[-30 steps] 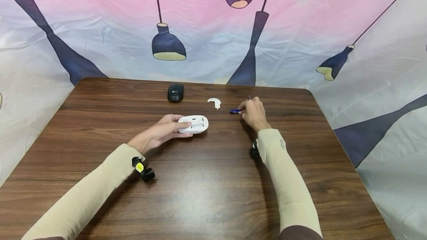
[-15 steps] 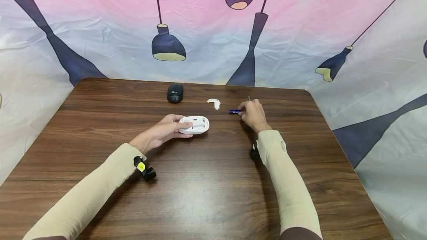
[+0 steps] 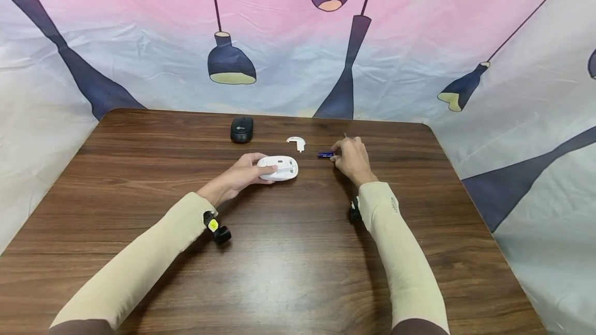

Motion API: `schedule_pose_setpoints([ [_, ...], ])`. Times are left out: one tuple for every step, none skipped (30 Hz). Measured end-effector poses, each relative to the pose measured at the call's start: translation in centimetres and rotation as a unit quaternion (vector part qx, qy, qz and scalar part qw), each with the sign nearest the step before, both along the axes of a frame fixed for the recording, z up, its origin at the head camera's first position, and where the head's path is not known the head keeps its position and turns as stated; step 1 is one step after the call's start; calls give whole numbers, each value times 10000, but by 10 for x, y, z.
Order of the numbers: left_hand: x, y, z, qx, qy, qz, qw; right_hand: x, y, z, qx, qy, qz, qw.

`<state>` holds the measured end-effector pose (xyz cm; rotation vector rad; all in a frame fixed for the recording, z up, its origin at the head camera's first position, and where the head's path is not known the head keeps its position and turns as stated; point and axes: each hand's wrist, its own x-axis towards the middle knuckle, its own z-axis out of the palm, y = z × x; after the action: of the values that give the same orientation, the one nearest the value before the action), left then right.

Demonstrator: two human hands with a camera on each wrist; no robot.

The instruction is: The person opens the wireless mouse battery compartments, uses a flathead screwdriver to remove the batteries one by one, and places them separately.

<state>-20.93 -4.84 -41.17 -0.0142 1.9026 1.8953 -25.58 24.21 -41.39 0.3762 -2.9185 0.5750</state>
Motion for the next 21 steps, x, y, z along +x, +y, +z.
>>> schedule_pose_setpoints([
  [-1,2,0,-46,14,28,10000,0,0,0,2,41,14,10000],
  [-3,4,-1,-87,27,48,9999,1,1,0,-6,63,22,10000],
  [-4,6,-1,-130,50,58,9999,2,1,0,-20,105,28,9999],
  [-5,8,-2,-186,79,67,9998,2,1,0,-46,138,32,9999],
  [-6,10,-2,-252,101,71,9996,3,1,0,-70,171,39,9998],
  [-7,12,-2,-315,119,67,9994,5,1,1,-117,195,44,9997],
  [-7,13,-2,-376,138,60,9992,6,1,1,-157,218,49,9996],
  [-8,15,-2,-425,154,58,9990,7,1,2,-193,233,48,9995],
  [-8,16,-3,-489,179,50,9986,8,0,3,-227,262,59,9994],
  [-8,17,-2,-558,208,49,9982,10,0,4,-257,266,69,9993],
  [-9,18,-3,-617,241,49,9978,11,-1,5,-281,277,80,9992],
  [-9,19,-3,-681,283,52,9973,12,-1,6,-308,294,89,9991],
  [-10,20,-3,-772,347,60,9964,13,-2,7,-329,302,101,9990],
  [-10,21,-3,-855,405,66,9955,14,-3,9,-354,306,109,9988],
  [-10,21,-4,-960,480,62,9942,16,-3,10,-383,312,118,9987],
  [-11,22,-4,-1063,560,59,9927,17,-4,12,-410,313,123,9986],
  [-11,22,-4,-1204,643,50,9906,17,-5,14,-433,316,129,9985],
  [-11,23,-4,-1332,727,36,9884,18,-5,16,-447,321,143,9984],
  [-11,23,-4,-1482,822,16,9855,19,-6,17,-460,308,161,9983],
  [-11,23,-4,-1641,922,-13,9821,19,-7,19,-464,296,182,9983],
  [-10,23,-3,-1810,1019,-28,9782,20,-8,21,-458,284,213,9983],
])
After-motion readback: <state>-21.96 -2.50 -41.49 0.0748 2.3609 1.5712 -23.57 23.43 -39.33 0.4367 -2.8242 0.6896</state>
